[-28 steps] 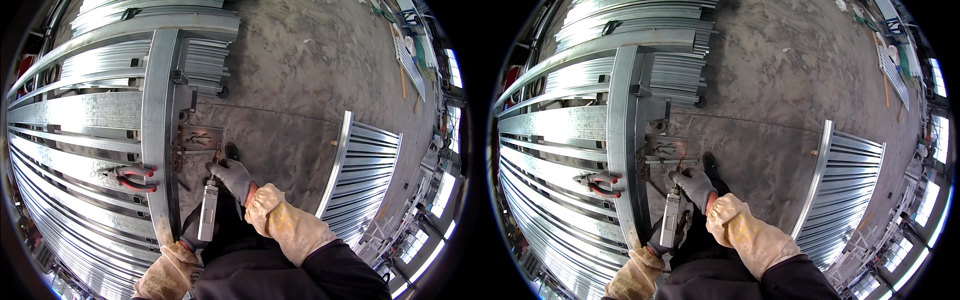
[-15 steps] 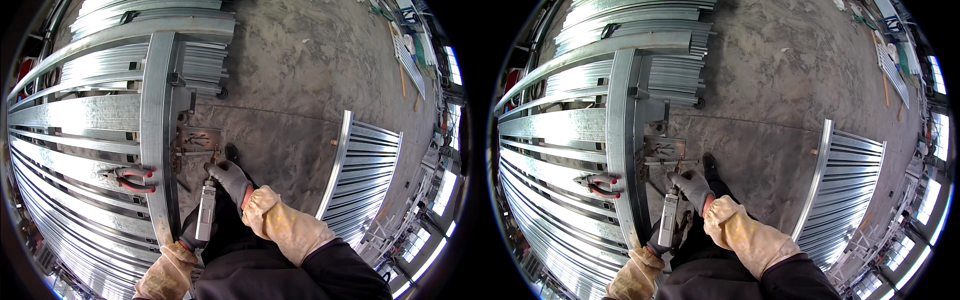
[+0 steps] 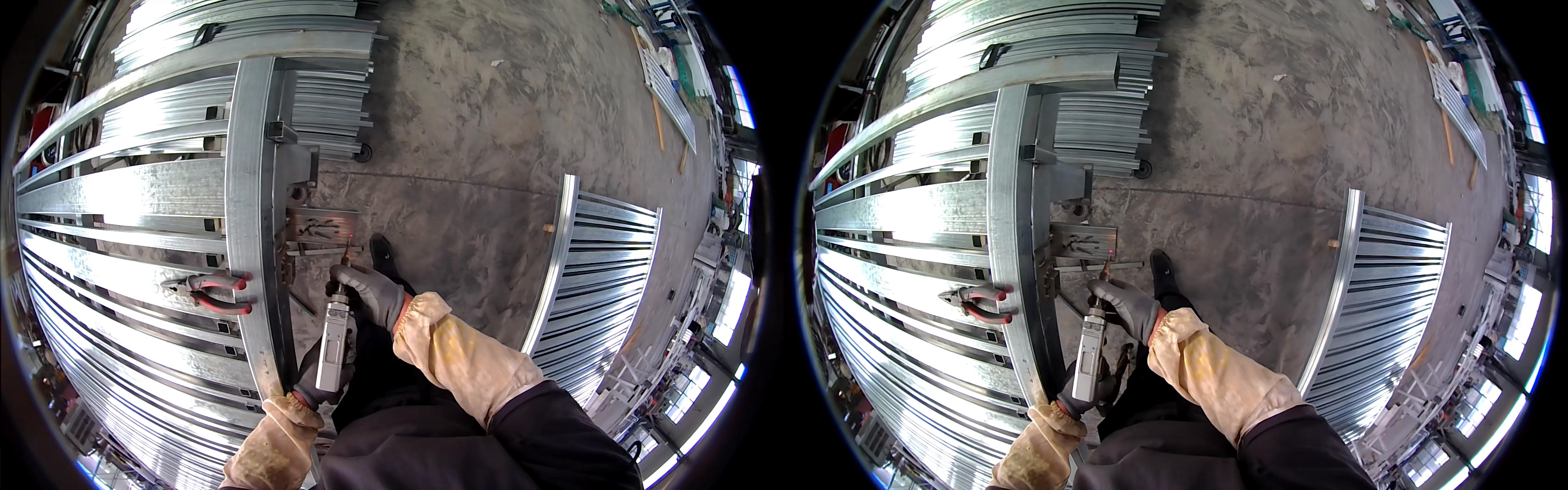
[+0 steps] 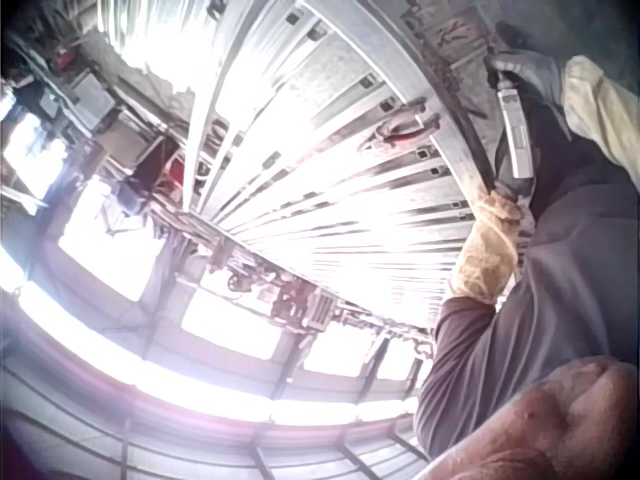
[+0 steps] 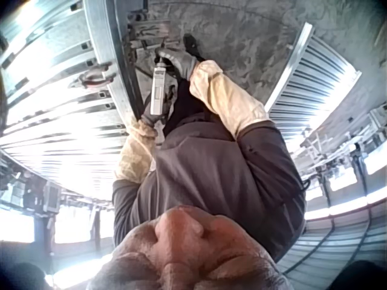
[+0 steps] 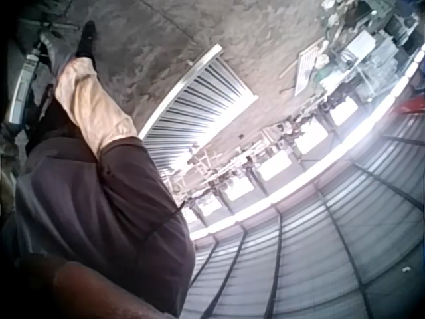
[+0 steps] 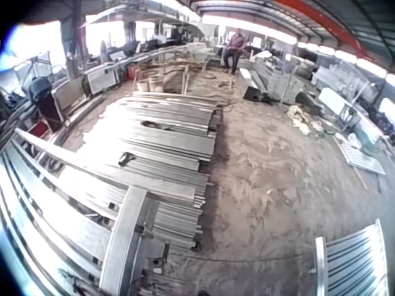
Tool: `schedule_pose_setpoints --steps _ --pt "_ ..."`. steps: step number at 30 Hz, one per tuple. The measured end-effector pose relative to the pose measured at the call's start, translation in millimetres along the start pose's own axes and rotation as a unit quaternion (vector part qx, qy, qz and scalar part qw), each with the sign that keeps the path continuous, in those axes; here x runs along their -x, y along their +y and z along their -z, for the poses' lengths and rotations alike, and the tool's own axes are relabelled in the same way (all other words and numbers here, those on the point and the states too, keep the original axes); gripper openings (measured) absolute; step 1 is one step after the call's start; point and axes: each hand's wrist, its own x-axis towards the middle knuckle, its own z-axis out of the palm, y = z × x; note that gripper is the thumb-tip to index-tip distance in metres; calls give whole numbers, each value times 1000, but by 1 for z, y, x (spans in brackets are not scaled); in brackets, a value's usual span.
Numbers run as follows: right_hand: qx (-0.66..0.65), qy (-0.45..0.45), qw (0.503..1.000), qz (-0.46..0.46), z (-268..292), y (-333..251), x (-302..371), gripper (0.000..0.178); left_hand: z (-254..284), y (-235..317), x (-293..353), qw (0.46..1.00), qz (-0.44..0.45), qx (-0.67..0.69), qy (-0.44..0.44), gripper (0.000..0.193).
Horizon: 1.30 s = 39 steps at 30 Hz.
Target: The person welds a large curved metal frame using a handheld welding gun, repeatedly striking the tool to generate sparks and adjusting the nozzle with pliers. The person moves along the frame, welding at multiple points and briefly repositioning the frame before continuing.
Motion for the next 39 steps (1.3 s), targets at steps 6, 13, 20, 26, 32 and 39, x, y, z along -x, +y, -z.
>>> schedule_pose_setpoints --steps 6,13,20,26,32,39 --pt "3 -22 1000 9 -6 1 1 29 6 -6 10 1000 12 -24 -14 41" --pt "91 -129 987 40 -34 2 20 25 12 12 45 991 57 121 -12 81" --pt "166 -133 971 107 -99 27 70 25 34 46 92 993 41 114 -8 72" --pt "201 -144 960 129 -151 51 120 29 29 53 155 935 172 291 108 43" --pt "178 -164 959 149 -168 101 151 25 17 111 212 986 -148 -26 78 44" --pt "233 -181 952 78 -197 114 214 27 2 55 293 979 -122 34 160 46"
